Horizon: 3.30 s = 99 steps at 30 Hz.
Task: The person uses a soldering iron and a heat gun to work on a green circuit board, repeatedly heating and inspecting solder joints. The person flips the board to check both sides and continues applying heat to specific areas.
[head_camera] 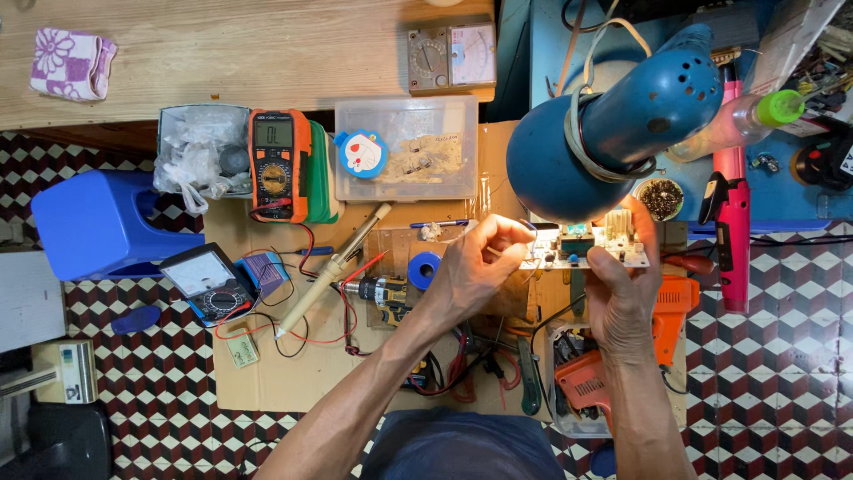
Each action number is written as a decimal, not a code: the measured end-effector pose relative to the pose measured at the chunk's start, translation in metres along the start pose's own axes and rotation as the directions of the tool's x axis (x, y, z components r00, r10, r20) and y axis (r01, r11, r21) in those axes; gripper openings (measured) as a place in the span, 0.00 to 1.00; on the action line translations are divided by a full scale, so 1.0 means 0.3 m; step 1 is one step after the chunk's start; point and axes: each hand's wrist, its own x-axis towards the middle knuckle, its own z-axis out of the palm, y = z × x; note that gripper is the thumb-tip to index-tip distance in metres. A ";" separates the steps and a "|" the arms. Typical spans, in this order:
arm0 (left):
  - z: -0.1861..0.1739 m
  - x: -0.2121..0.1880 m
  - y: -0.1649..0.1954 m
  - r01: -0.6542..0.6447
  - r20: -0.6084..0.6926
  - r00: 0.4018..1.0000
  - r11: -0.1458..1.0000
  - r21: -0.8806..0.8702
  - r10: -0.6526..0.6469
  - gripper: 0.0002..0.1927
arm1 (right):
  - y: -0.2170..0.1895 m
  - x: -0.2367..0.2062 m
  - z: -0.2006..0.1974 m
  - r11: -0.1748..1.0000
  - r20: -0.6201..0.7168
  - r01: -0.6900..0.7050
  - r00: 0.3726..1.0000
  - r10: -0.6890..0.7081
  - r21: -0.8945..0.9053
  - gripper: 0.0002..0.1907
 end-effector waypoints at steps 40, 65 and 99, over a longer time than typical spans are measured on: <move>-0.017 -0.071 -0.034 -0.079 -0.037 0.996 0.993 -0.092 0.076 0.22 | 0.096 -0.002 -0.040 0.964 -0.188 -0.230 0.961 0.204 -0.132 0.27; 0.005 0.000 -0.226 0.072 -0.029 0.996 0.962 -0.262 -0.082 0.18 | 0.084 -0.002 -0.020 0.896 -0.267 -0.315 0.934 0.236 -0.313 0.19; 0.001 -0.039 -0.079 -0.167 -0.174 0.969 0.984 0.062 0.175 0.07 | 0.057 -0.035 -0.015 0.950 -0.057 -0.280 0.960 0.274 -0.139 0.28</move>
